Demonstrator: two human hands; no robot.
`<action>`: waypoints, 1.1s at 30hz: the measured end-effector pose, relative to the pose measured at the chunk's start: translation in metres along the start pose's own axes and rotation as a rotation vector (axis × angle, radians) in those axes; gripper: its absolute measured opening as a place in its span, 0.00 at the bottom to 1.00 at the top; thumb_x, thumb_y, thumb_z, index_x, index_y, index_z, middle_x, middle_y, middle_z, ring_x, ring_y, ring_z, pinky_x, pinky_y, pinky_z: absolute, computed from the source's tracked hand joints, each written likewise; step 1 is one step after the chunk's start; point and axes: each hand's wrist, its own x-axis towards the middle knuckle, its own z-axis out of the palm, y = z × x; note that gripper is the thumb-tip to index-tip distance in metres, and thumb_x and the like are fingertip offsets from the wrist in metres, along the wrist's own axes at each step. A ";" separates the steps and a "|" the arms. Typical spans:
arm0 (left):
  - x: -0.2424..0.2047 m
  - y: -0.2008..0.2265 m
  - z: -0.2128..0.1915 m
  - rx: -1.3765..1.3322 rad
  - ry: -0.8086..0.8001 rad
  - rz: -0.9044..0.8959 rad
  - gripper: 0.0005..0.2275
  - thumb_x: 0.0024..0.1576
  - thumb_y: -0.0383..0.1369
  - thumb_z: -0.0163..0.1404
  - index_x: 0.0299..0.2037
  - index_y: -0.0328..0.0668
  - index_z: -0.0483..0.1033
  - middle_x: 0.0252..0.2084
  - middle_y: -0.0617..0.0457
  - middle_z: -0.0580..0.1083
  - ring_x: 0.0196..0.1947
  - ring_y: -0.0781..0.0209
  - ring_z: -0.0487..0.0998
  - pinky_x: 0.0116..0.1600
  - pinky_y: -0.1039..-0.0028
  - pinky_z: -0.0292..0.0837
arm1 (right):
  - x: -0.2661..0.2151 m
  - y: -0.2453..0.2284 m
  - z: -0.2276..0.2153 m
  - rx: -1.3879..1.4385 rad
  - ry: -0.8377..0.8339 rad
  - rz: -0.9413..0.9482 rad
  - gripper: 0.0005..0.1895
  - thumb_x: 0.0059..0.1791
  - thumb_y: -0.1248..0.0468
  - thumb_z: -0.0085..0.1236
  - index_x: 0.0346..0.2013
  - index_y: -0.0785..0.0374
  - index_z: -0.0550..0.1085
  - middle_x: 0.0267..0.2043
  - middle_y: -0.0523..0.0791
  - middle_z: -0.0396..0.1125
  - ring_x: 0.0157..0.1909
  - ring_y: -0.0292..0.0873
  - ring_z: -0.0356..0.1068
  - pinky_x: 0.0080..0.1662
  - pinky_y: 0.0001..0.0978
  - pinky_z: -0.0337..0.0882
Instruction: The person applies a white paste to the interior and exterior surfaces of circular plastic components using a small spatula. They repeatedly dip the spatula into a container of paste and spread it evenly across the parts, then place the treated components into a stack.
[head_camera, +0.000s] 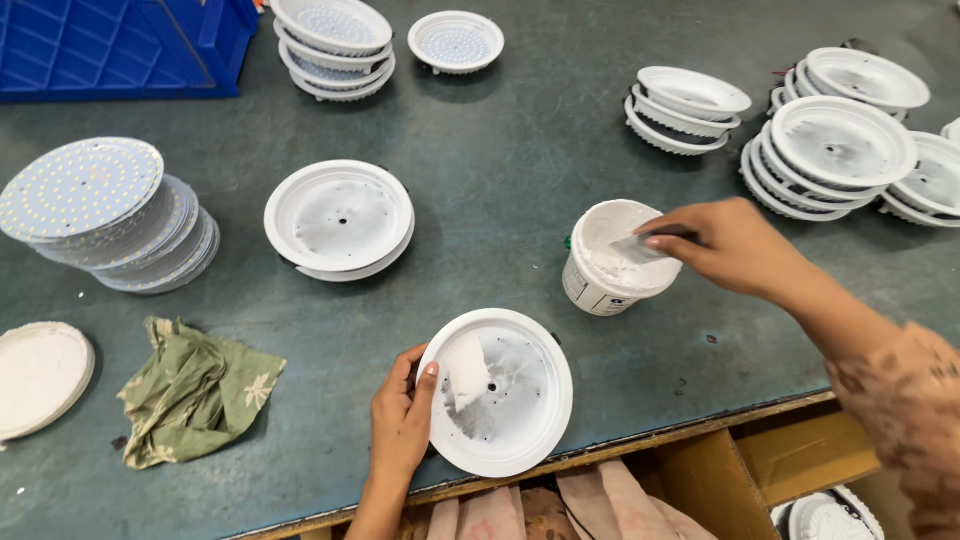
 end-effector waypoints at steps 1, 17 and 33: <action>0.000 0.000 0.000 -0.001 0.000 0.019 0.14 0.62 0.37 0.49 0.52 0.38 0.77 0.39 0.48 0.81 0.37 0.62 0.80 0.44 0.72 0.74 | 0.012 0.004 0.002 -0.041 -0.025 -0.097 0.15 0.47 0.61 0.61 0.49 0.55 0.81 0.40 0.50 0.78 0.36 0.50 0.77 0.40 0.38 0.74; 0.002 0.002 -0.002 0.031 -0.019 0.008 0.14 0.61 0.37 0.48 0.52 0.39 0.77 0.40 0.47 0.82 0.38 0.59 0.82 0.44 0.70 0.76 | 0.074 0.018 0.045 -0.378 -0.560 -0.332 0.17 0.45 0.68 0.57 0.46 0.49 0.82 0.45 0.41 0.78 0.46 0.44 0.77 0.47 0.38 0.74; 0.003 0.000 -0.001 0.028 -0.040 -0.050 0.15 0.61 0.39 0.48 0.53 0.41 0.77 0.40 0.48 0.82 0.39 0.60 0.83 0.44 0.70 0.76 | 0.014 0.041 0.001 0.066 0.042 -0.273 0.15 0.47 0.65 0.60 0.48 0.55 0.82 0.45 0.43 0.78 0.44 0.42 0.77 0.48 0.34 0.74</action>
